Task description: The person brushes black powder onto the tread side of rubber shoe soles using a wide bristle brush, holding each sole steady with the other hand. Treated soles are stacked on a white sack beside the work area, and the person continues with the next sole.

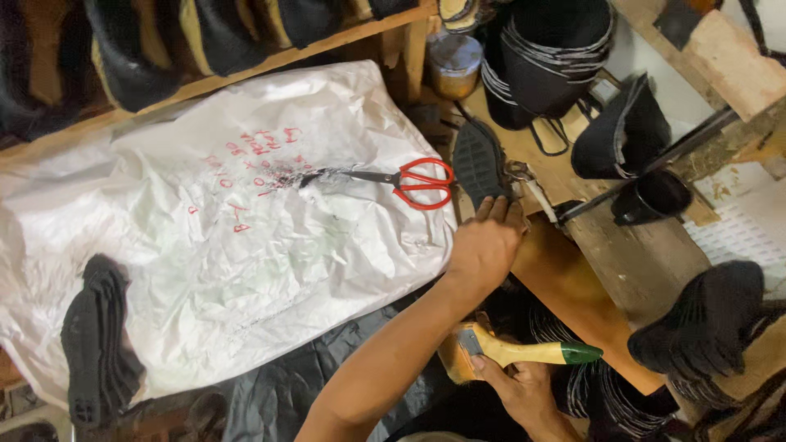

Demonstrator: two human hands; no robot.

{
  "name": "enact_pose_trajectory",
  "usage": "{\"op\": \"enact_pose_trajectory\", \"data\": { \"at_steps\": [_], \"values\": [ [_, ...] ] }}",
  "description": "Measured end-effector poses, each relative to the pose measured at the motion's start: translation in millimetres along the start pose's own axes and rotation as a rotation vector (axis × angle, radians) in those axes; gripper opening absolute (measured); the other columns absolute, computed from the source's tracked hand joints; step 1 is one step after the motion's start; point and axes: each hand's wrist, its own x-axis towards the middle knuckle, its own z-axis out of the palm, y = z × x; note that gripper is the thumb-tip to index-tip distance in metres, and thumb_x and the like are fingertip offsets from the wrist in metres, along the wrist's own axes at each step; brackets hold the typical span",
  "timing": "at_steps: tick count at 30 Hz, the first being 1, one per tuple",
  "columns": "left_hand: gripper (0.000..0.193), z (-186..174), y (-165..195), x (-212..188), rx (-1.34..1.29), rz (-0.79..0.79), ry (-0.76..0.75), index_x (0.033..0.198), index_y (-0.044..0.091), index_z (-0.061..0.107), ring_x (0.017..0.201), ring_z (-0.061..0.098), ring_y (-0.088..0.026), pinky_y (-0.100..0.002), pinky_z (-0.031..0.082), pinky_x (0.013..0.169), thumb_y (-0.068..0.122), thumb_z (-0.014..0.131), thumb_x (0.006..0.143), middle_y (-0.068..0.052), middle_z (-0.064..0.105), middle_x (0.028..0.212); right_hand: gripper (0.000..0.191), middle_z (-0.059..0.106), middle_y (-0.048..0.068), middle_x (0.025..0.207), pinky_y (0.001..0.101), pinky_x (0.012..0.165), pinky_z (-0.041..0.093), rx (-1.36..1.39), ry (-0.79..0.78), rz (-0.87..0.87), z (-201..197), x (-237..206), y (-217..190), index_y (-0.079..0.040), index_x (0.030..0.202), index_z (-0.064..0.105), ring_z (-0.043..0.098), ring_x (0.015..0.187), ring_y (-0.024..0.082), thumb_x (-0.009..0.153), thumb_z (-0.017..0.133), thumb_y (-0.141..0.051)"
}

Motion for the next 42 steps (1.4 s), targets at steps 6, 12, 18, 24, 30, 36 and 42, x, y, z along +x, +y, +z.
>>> {"op": "enact_pose_trajectory", "data": {
  "at_steps": [6,12,18,24,30,36,42],
  "values": [
    [0.042,7,-3,13,-0.065,0.041,-0.046,0.132,0.008,0.065,0.133,0.059,-0.032,-0.044,0.051,0.106,0.032,0.056,0.099,-0.012,0.063,0.142,0.027,0.074,0.006,0.076,0.0256,0.061,0.056,-0.090,0.010,0.030,0,3,5,0.004,0.106,0.075,0.067,0.067,0.010,0.083,0.077,-0.010],
    [0.058,-7,-30,-23,-0.127,0.117,0.165,0.136,0.008,0.062,0.143,0.047,-0.033,-0.046,0.044,0.113,0.042,0.065,0.090,-0.013,0.059,0.148,0.033,0.078,0.010,0.089,0.0292,0.068,0.062,-0.199,0.030,-0.060,-17,13,20,0.005,0.111,0.075,0.072,0.076,0.013,0.080,0.077,-0.009],
    [0.041,-84,-162,-88,-0.118,-0.182,0.379,0.135,0.010,0.065,0.145,0.053,-0.032,-0.041,0.045,0.117,0.030,0.068,0.099,-0.013,0.061,0.145,0.041,0.080,0.015,0.097,0.0392,0.079,0.064,-0.357,-0.226,0.023,-35,62,42,0.003,0.121,0.072,0.079,0.081,0.025,0.082,0.072,-0.008],
    [0.049,-204,-317,-216,0.421,-0.629,0.522,0.129,0.001,0.065,0.134,0.051,-0.044,-0.053,0.040,0.113,0.030,0.076,0.091,-0.024,0.057,0.142,0.040,0.080,0.015,0.096,0.0384,0.079,0.063,-0.411,-0.375,-0.022,-9,98,59,0.002,0.119,0.073,0.079,0.081,0.024,0.081,0.072,-0.009],
    [0.083,-258,-319,-373,0.363,-1.293,0.349,0.139,-0.004,0.051,0.130,0.042,-0.050,-0.057,0.037,0.107,0.033,0.087,0.074,-0.031,0.051,0.137,0.038,0.080,0.014,0.094,0.0376,0.079,0.063,-0.450,-0.445,-0.038,10,117,53,0.002,0.117,0.073,0.078,0.080,0.023,0.081,0.073,-0.010],
    [0.074,-236,-312,-413,0.450,-1.255,0.150,0.144,0.016,0.057,0.136,0.051,-0.036,-0.055,0.041,0.111,0.025,0.085,0.076,-0.011,0.062,0.138,0.037,0.080,0.013,0.093,0.0368,0.078,0.062,-0.477,-0.493,-0.061,26,119,49,0.001,0.116,0.073,0.078,0.080,0.022,0.081,0.073,-0.011],
    [0.100,-240,-305,-411,0.319,-1.183,0.145,0.151,0.012,0.044,0.129,0.050,-0.039,-0.054,0.042,0.100,0.038,0.092,0.067,-0.017,0.054,0.142,0.035,0.079,0.012,0.092,0.0360,0.078,0.061,-0.491,-0.515,-0.082,38,123,40,0.000,0.114,0.074,0.077,0.080,0.021,0.081,0.073,-0.012]
  ]
}}
